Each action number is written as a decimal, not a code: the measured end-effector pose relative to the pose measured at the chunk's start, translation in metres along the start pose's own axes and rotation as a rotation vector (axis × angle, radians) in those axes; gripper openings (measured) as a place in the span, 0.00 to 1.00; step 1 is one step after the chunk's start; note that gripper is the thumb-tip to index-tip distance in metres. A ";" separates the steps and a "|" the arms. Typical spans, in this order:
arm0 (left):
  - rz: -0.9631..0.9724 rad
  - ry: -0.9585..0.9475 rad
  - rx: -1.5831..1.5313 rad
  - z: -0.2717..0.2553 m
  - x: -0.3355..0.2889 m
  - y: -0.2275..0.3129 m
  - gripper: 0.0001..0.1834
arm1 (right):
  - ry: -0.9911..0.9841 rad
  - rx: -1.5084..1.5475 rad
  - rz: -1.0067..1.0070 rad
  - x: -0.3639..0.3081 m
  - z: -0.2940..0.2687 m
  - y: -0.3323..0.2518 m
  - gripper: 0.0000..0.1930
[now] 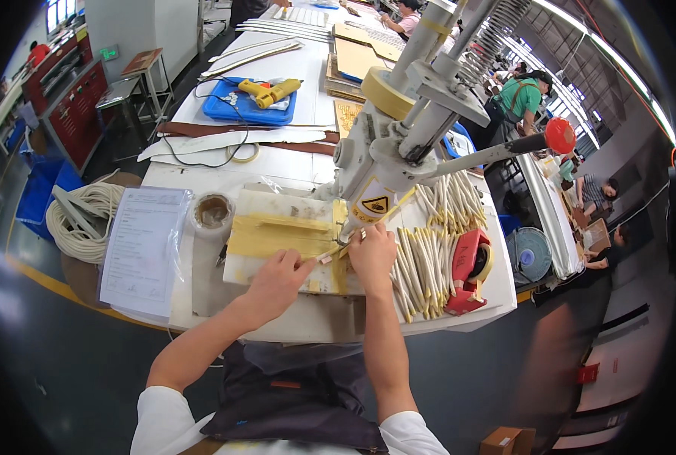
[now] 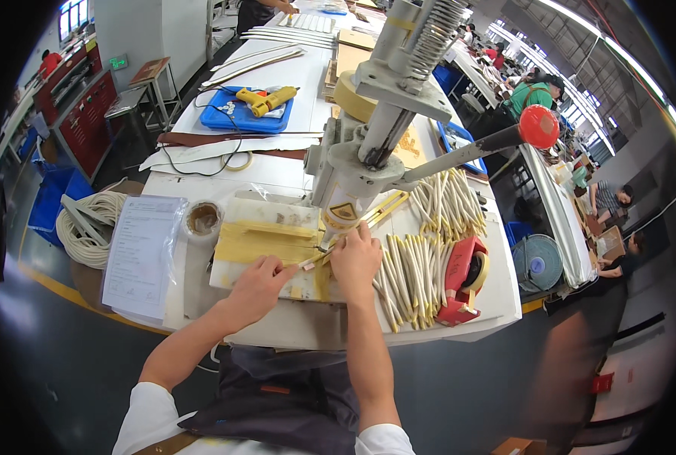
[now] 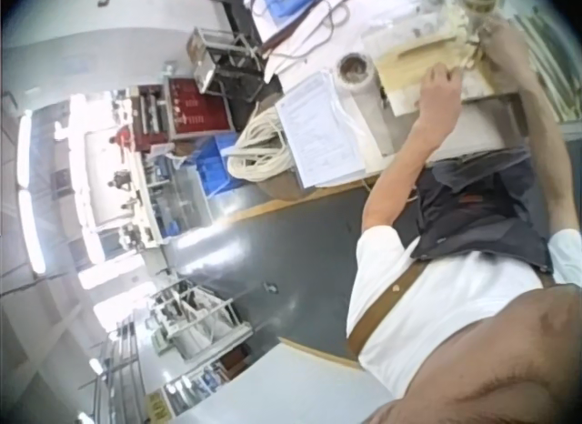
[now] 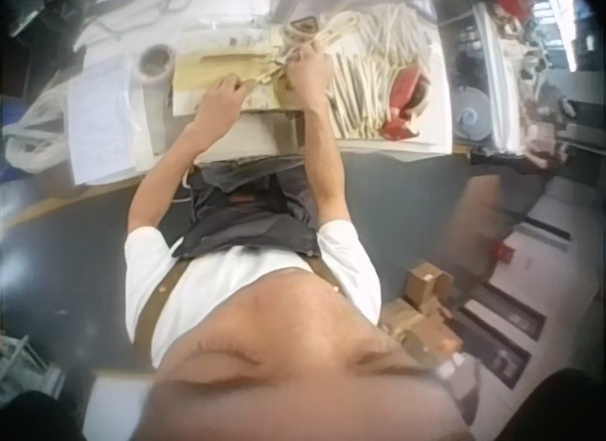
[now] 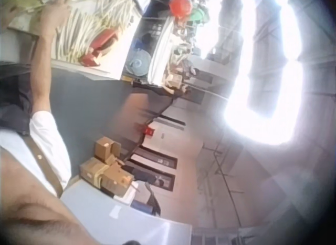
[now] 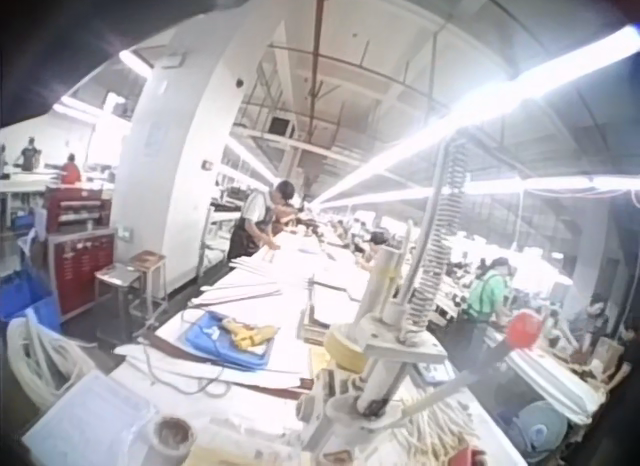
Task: The person repeatedly picks up white cables and yellow plastic sleeves, inserts the sleeves onto the cable ends, and places the finished pieces into a pile on the table. The process is performed one at a time in a repetitive loop.
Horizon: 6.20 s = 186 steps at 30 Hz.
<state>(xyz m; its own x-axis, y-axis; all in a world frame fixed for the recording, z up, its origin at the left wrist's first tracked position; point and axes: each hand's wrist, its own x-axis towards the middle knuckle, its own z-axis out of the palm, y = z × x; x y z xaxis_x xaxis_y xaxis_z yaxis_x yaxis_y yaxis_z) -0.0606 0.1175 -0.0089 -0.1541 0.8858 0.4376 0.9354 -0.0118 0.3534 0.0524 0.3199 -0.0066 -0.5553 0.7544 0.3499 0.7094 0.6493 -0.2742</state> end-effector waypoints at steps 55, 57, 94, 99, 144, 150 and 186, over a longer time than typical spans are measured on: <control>-0.129 0.007 -0.202 0.001 0.012 0.010 0.17 | 0.700 1.426 -0.715 -0.043 -0.177 -0.010 0.20; -0.118 0.013 -0.192 0.001 0.012 0.008 0.17 | 0.653 1.387 -0.683 -0.053 -0.170 -0.008 0.20; -0.617 0.219 -0.850 0.003 0.003 -0.016 0.15 | -0.202 0.299 -0.419 0.001 -0.031 0.030 0.10; -0.803 0.110 -1.220 -0.023 0.003 -0.015 0.17 | 0.062 0.357 -0.585 -0.017 -0.049 0.036 0.07; -1.017 0.056 -1.706 -0.041 -0.020 0.024 0.15 | -0.826 1.653 0.159 -0.238 -0.111 -0.030 0.22; -1.034 0.030 -1.697 -0.044 -0.021 0.026 0.16 | -1.068 1.791 0.580 -0.239 -0.100 -0.030 0.16; -0.967 -0.138 -1.744 -0.047 -0.025 0.017 0.20 | -1.142 1.810 0.442 -0.240 -0.095 -0.025 0.19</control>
<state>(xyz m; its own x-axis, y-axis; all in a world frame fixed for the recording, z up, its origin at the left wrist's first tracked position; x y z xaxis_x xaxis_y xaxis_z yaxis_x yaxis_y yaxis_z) -0.0557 0.0730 0.0248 -0.2238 0.8970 -0.3811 -0.7004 0.1239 0.7029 0.2093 0.1131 0.0017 -0.9471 0.1119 -0.3008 0.1457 -0.6851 -0.7137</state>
